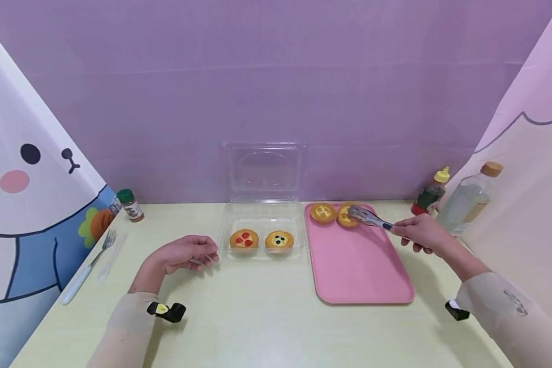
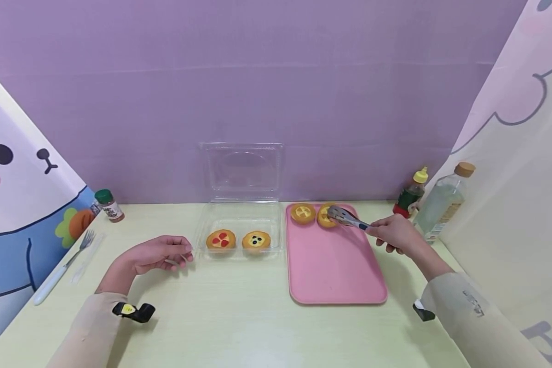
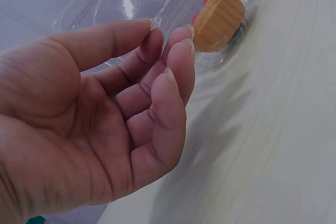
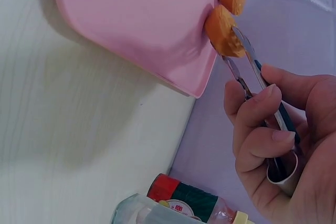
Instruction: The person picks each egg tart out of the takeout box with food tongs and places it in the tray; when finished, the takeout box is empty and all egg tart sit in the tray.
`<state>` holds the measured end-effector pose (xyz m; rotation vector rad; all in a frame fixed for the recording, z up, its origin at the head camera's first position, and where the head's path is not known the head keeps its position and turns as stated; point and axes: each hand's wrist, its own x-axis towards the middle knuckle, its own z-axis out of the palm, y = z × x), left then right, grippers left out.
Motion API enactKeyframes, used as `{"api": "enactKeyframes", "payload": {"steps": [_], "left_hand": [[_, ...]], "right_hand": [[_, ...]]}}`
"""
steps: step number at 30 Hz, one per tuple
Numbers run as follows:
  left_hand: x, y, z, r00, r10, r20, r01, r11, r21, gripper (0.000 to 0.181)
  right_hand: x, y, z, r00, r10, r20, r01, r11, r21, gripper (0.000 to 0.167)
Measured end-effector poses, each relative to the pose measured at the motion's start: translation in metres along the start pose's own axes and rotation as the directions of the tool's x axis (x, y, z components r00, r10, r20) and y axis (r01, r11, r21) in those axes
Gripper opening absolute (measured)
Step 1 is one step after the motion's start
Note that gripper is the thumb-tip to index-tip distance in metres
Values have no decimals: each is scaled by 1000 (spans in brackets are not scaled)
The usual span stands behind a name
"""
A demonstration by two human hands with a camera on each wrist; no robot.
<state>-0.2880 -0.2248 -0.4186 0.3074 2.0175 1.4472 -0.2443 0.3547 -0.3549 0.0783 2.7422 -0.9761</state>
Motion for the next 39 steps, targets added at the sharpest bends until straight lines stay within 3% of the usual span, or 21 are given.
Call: {"api": "enactKeyframes", "payload": {"steps": [18, 39], "left_hand": [[1, -1, -3, 1000, -14, -9, 14, 1000, 3, 23], [1, -2, -1, 1000, -11, -4, 11, 1000, -5, 23]], "right_hand": [[8, -6, -8, 998, -59, -8, 58, 994, -97, 47], [6, -4, -14, 998, -67, -16, 63, 981, -185, 48]]}}
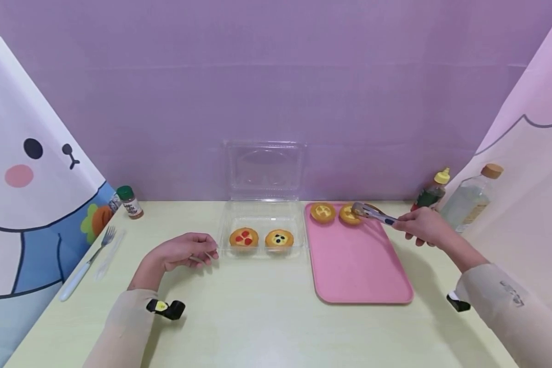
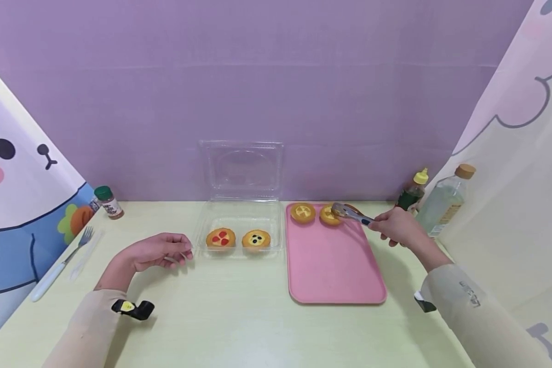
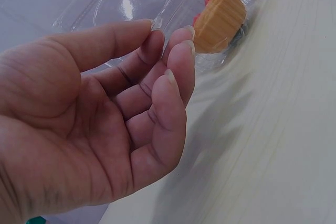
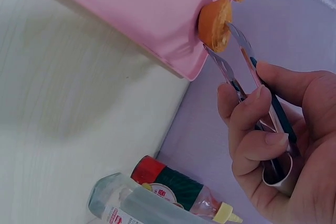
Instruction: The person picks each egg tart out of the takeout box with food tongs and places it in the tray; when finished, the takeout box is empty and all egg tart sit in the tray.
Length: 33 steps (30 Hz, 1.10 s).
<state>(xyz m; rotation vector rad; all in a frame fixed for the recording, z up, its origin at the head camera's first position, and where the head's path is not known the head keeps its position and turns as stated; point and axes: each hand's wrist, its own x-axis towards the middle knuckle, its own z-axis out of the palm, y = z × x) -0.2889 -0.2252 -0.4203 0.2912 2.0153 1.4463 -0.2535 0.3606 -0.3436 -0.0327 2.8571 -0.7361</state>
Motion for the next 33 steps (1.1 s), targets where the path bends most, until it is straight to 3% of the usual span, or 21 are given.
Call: {"api": "enactKeyframes", "payload": {"steps": [22, 33], "left_hand": [[0, 2, 0, 1000, 8, 10, -8, 1000, 2, 26], [-2, 3, 1, 1000, 8, 14, -8, 1000, 2, 27]], "right_hand": [[-2, -2, 2, 1000, 3, -7, -3, 1000, 1, 50], [-1, 1, 4, 1000, 10, 30, -12, 997, 74, 46]]}}
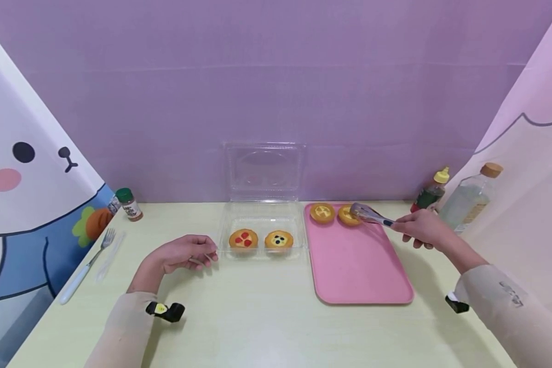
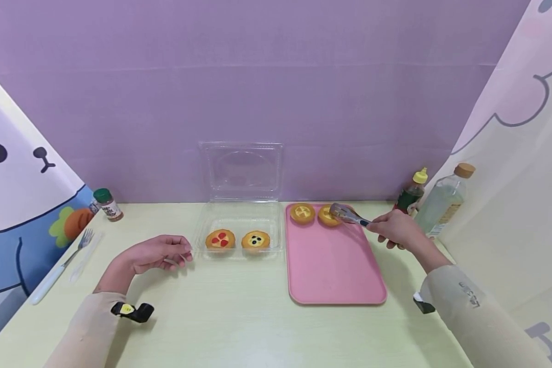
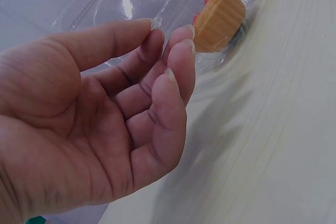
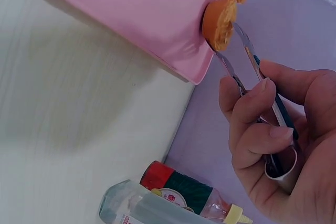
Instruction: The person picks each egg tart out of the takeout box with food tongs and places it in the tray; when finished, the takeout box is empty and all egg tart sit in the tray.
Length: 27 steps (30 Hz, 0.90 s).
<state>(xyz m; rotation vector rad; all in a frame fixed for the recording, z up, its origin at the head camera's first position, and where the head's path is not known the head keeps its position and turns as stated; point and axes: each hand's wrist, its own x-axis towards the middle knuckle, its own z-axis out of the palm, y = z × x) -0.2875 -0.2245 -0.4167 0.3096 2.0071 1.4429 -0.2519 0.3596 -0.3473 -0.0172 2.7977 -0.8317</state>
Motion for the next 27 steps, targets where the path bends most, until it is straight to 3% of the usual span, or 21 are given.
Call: {"api": "enactKeyframes", "payload": {"steps": [15, 27], "left_hand": [[0, -1, 0, 1000, -2, -9, 2, 1000, -2, 26], [1, -2, 0, 1000, 6, -13, -5, 1000, 14, 29]], "right_hand": [[2, 0, 2, 1000, 8, 0, -8, 1000, 8, 47], [-10, -9, -7, 997, 47, -60, -44, 998, 41, 51]]}}
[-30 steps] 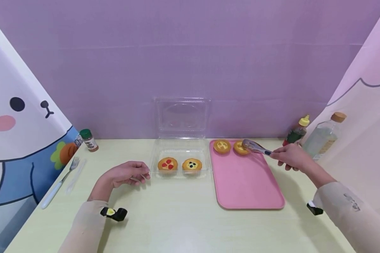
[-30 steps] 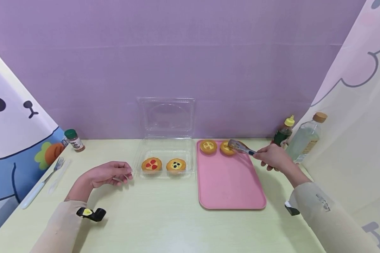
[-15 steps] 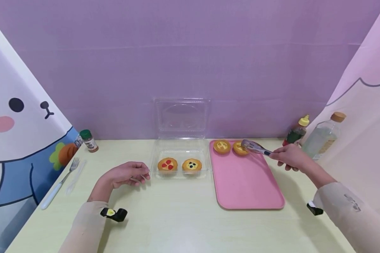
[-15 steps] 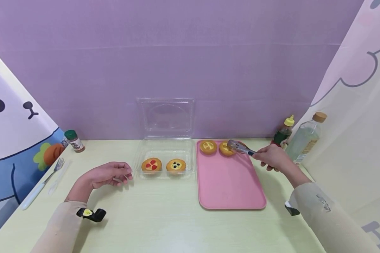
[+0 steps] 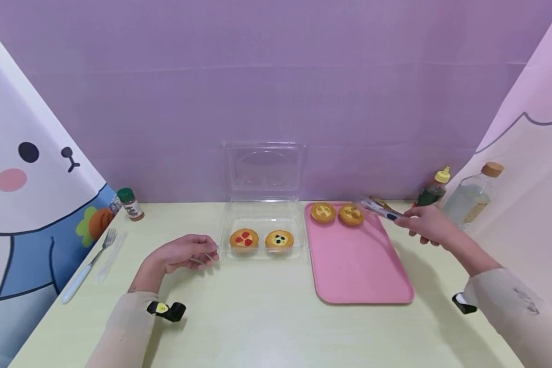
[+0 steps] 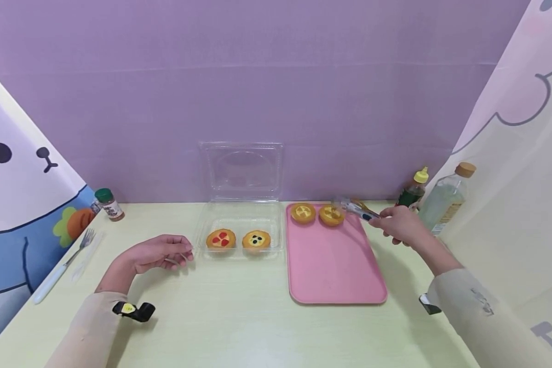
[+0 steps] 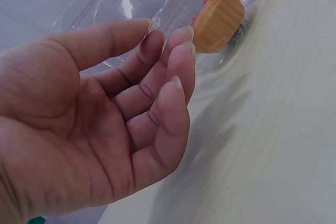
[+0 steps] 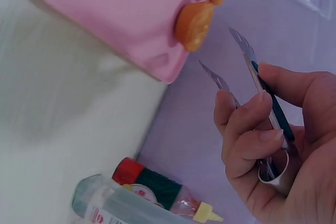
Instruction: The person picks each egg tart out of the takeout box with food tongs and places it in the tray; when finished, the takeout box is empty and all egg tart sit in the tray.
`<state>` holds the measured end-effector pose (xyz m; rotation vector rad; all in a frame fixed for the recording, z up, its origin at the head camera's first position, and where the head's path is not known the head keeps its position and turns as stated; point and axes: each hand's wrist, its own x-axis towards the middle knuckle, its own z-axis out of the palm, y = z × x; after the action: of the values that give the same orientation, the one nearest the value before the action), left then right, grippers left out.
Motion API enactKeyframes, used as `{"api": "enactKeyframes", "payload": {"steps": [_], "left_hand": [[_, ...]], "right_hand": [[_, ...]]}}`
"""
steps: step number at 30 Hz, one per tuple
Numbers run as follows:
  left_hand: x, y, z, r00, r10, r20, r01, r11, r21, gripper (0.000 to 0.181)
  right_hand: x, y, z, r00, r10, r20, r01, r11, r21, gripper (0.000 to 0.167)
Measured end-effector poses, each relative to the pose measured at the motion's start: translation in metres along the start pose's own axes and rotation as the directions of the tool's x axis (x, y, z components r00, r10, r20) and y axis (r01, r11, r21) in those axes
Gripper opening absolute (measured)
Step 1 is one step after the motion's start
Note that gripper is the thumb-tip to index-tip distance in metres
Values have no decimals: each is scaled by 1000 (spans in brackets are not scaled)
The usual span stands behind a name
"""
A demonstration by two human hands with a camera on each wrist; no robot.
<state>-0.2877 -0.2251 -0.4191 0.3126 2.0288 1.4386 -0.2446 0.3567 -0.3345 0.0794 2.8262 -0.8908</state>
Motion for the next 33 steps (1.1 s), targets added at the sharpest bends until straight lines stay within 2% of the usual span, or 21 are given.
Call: {"api": "enactKeyframes", "payload": {"steps": [7, 11, 17, 22, 25, 27, 29, 33], "left_hand": [[1, -2, 0, 1000, -13, -16, 13, 1000, 9, 31], [-1, -4, -1, 1000, -7, -15, 7, 1000, 18, 31], [0, -6, -2, 1000, -5, -16, 5, 1000, 21, 29], [3, -4, 0, 1000, 8, -18, -8, 1000, 29, 30], [2, -4, 1, 1000, 16, -22, -15, 999, 32, 30], [2, -2, 1, 1000, 24, -19, -23, 999, 37, 31], [1, -1, 1, 999, 26, -19, -26, 999, 41, 33], [1, 0, 1, 999, 21, -30, -20, 999, 46, 35]], "right_hand": [[-14, -20, -9, 998, -48, -48, 52, 995, 83, 56], [-20, -34, -7, 990, -106, -98, 109, 994, 32, 61], [-30, -53, 8, 972, -183, -145, 175, 982, -66, 68], [-36, -67, 22, 943, -269, -194, 239, 957, -165, 65], [-37, -74, 30, 916, -343, -208, 309, 934, -181, 57], [-38, -80, 35, 910, -366, -196, 336, 926, -172, 55], [-39, -85, 40, 906, -383, -182, 354, 919, -172, 54], [-38, -96, 52, 922, -353, -156, 318, 925, -209, 58]]}}
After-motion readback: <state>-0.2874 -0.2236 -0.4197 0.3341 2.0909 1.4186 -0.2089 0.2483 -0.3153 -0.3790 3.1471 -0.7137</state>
